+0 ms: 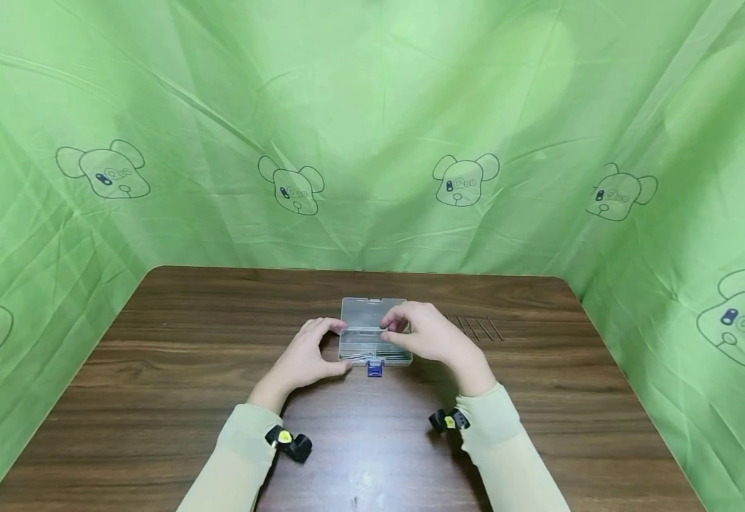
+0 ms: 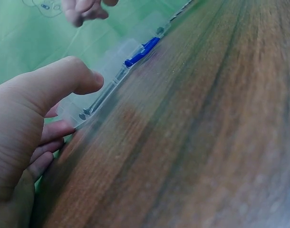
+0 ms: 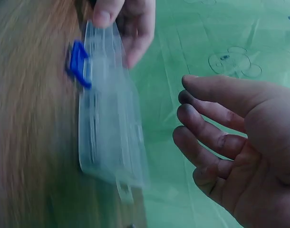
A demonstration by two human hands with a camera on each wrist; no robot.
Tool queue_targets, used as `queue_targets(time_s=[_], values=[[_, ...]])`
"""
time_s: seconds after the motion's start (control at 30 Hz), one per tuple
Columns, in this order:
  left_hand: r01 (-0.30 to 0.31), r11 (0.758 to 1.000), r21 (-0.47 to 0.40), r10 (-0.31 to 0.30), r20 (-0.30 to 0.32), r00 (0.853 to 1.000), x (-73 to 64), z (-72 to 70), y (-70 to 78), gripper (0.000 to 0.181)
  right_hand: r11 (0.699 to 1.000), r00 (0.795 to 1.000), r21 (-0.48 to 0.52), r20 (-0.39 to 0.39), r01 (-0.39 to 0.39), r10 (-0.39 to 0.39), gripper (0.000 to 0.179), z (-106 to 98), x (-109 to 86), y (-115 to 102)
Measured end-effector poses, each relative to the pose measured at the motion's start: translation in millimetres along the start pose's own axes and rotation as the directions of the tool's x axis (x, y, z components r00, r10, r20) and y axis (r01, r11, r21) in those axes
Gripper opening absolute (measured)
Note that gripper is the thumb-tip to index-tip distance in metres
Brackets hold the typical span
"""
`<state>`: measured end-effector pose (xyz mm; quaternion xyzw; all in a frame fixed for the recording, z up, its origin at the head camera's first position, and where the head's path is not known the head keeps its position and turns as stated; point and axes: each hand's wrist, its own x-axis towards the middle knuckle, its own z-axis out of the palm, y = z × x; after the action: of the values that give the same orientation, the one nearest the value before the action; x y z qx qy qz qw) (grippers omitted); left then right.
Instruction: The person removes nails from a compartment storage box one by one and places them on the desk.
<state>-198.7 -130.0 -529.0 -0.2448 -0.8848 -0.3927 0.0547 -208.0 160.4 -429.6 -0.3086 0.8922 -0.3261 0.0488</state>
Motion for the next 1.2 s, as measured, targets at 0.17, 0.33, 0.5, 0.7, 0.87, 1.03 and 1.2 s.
queue_targets(time_s=[0.17,0.33,0.5,0.7,0.87,1.03,1.2], values=[[0.008,1.0,-0.003,-0.008,0.002,1.0,-0.8,-1.3,-1.8,0.07,0.999,1.0,0.029,0.008,0.02,-0.02,0.016,11,13.4,-9],[0.012,1.0,-0.006,-0.012,0.004,1.0,-1.9,-2.4,-4.0,0.07,0.999,1.0,0.038,0.006,0.008,-0.009,0.016,25,24.7,-5],[0.006,1.0,-0.002,-0.006,-0.003,1.0,-2.3,-3.5,-2.6,0.071,0.997,0.999,0.065,0.013,0.037,-0.038,0.012,40,29.3,2],[-0.005,1.0,0.0,0.005,0.002,1.0,-1.1,-1.6,-1.4,0.071,0.997,0.997,0.009,0.017,0.078,-0.078,0.008,52,28.6,7],[0.0,1.0,0.003,0.0,0.005,1.0,-0.2,0.0,-0.2,0.071,0.993,0.994,-0.052,0.016,0.11,-0.109,0.008,55,26.2,11],[0.007,1.0,-0.001,-0.007,0.013,1.0,1.0,0.4,1.1,0.071,0.989,0.991,-0.057,0.029,0.133,-0.132,0.009,54,24.9,12],[0.008,1.0,0.002,-0.008,0.012,1.0,0.4,0.5,0.2,0.071,0.989,0.989,-0.054,0.062,0.137,-0.134,0.006,54,25.8,13]])
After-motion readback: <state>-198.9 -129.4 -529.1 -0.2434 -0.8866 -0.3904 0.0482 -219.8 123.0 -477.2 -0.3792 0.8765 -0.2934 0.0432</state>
